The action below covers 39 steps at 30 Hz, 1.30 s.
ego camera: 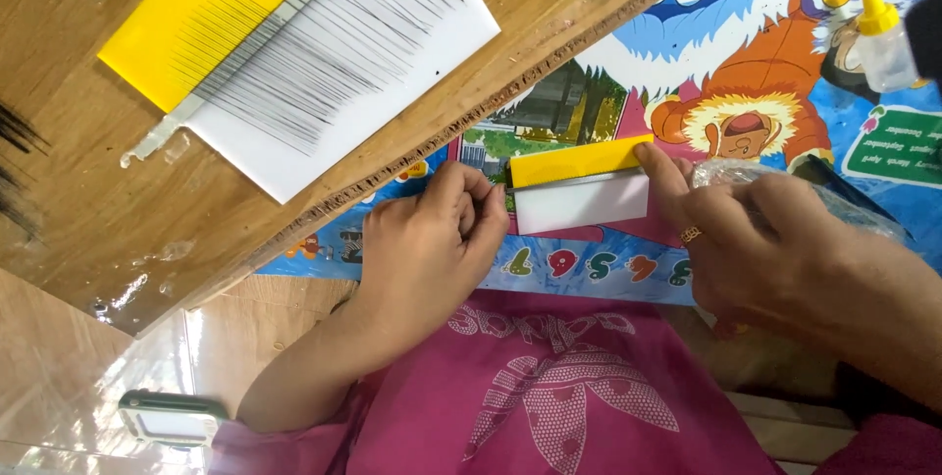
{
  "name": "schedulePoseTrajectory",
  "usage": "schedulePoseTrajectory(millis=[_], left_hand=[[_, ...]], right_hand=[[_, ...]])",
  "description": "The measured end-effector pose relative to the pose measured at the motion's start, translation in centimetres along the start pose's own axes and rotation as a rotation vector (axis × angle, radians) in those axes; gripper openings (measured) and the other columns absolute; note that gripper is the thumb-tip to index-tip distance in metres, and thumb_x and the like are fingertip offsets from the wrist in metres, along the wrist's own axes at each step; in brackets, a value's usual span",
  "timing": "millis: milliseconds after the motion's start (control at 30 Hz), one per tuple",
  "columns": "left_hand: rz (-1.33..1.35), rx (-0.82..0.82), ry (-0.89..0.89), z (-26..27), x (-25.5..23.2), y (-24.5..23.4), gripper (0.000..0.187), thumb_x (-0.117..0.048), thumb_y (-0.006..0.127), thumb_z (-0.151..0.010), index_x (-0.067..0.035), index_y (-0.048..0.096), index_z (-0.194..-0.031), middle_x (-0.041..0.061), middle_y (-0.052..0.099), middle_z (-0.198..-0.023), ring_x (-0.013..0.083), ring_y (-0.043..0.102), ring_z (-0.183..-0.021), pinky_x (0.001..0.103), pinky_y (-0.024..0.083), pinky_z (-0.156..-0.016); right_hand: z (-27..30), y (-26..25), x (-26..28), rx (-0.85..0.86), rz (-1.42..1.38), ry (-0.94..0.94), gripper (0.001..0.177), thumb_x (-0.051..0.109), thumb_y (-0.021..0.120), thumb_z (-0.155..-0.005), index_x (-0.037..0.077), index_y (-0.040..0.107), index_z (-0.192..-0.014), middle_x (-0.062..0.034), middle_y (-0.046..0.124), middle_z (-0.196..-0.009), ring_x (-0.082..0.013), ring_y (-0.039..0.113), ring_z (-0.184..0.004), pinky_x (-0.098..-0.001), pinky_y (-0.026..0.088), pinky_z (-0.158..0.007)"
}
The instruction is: The person is assembling false eyelashes by precisely placing fine fiber strips onto a yellow adhesive backing card.
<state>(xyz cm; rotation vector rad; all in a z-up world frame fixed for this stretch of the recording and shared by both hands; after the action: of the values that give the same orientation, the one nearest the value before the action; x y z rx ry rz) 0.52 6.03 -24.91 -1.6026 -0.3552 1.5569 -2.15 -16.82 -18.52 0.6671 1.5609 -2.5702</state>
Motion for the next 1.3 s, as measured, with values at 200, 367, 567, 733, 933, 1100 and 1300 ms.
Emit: schedulePoseTrajectory(millis=[200, 367, 567, 733, 933, 1100, 1300], left_hand=[[-0.027, -0.015, 0.011, 0.0, 0.0, 0.1, 0.017, -0.012, 0.071, -0.096, -0.012, 0.06, -0.084, -0.009, 0.044, -0.051, 0.0089, 0.047, -0.041, 0.03, 0.039, -0.04], [-0.033, -0.003, -0.026, -0.3, -0.3, 0.0, 0.018, -0.012, 0.07, -0.096, -0.012, 0.058, -0.082, -0.009, 0.05, -0.053, 0.0103, 0.05, -0.04, 0.032, 0.04, -0.039], [-0.046, 0.046, -0.058, -0.4, -0.1, 0.1, 0.018, -0.016, 0.069, -0.097, -0.012, 0.058, -0.082, -0.007, 0.049, -0.051, 0.0149, 0.051, -0.038, 0.037, 0.042, -0.039], [-0.04, 0.069, -0.087, -0.4, -0.1, 0.1, 0.019, -0.019, 0.069, -0.098, -0.013, 0.057, -0.084, -0.008, 0.046, -0.048, 0.0158, 0.052, -0.038, 0.038, 0.043, -0.04], [-0.031, 0.052, -0.104, 0.0, -0.4, 0.1, 0.02, -0.018, 0.071, -0.099, -0.009, 0.052, -0.095, -0.008, 0.045, -0.051, 0.0145, 0.049, -0.039, 0.035, 0.042, -0.04], [0.032, 0.066, -0.019, 0.1, -0.5, -0.5, 0.01, -0.005, 0.062, -0.1, -0.01, 0.054, -0.102, -0.008, 0.037, -0.053, 0.0092, 0.039, -0.038, 0.029, 0.036, -0.038], [0.032, 0.118, 0.001, -0.1, -0.5, -0.6, 0.007, -0.017, 0.064, -0.1, -0.014, 0.06, -0.106, -0.009, 0.05, -0.056, 0.0111, 0.051, -0.041, 0.035, 0.041, -0.039]], right_hand=[[-0.3, 0.2, 0.1, -0.023, 0.051, -0.019, 0.04, -0.005, 0.052, -0.093, 0.005, 0.084, -0.071, -0.0185, 0.081, -0.13, -0.0147, 0.036, -0.064, -0.0316, 0.026, -0.055], [-0.9, -0.5, -0.4, -0.165, -0.011, 0.092, 0.034, -0.006, 0.051, -0.092, -0.007, 0.085, -0.092, -0.0231, 0.079, -0.132, -0.0156, 0.053, -0.068, -0.0287, 0.03, -0.053], [-0.8, -0.5, 0.0, -0.162, 0.075, 0.103, 0.035, -0.009, 0.059, -0.093, -0.012, 0.088, -0.113, -0.0173, 0.081, -0.128, -0.0104, 0.033, -0.056, -0.0276, 0.021, -0.052], [-0.6, 0.0, 0.7, -0.025, 0.151, 0.045, 0.036, 0.002, 0.066, -0.095, -0.008, 0.082, -0.126, -0.0132, 0.077, -0.138, -0.0078, 0.035, -0.064, -0.0254, 0.025, -0.053], [-0.9, -0.4, 0.4, -0.167, 0.018, 0.133, 0.028, -0.008, 0.057, -0.094, 0.001, 0.081, -0.082, -0.019, 0.081, -0.131, -0.0126, 0.045, -0.064, -0.0273, 0.024, -0.052], [-0.6, -0.4, 0.4, -0.138, 0.024, 0.101, 0.028, -0.004, 0.058, -0.095, -0.003, 0.085, -0.099, -0.019, 0.08, -0.133, -0.0123, 0.054, -0.069, -0.0271, 0.028, -0.053], [-0.9, -0.8, 0.2, -0.181, 0.026, 0.122, 0.044, -0.007, 0.049, -0.091, -0.012, 0.087, -0.113, -0.0172, 0.082, -0.124, -0.013, 0.044, -0.063, -0.0281, 0.024, -0.055]])
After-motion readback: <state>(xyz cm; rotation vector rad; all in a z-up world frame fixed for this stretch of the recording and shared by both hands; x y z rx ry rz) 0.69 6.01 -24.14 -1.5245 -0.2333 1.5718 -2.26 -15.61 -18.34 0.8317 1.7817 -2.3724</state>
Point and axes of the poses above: each hand's wrist, its own z-axis away from the middle knuckle, its own y-axis out of the palm, x = y × z, the point moved 4 cm from there along -z, towards the middle knuckle
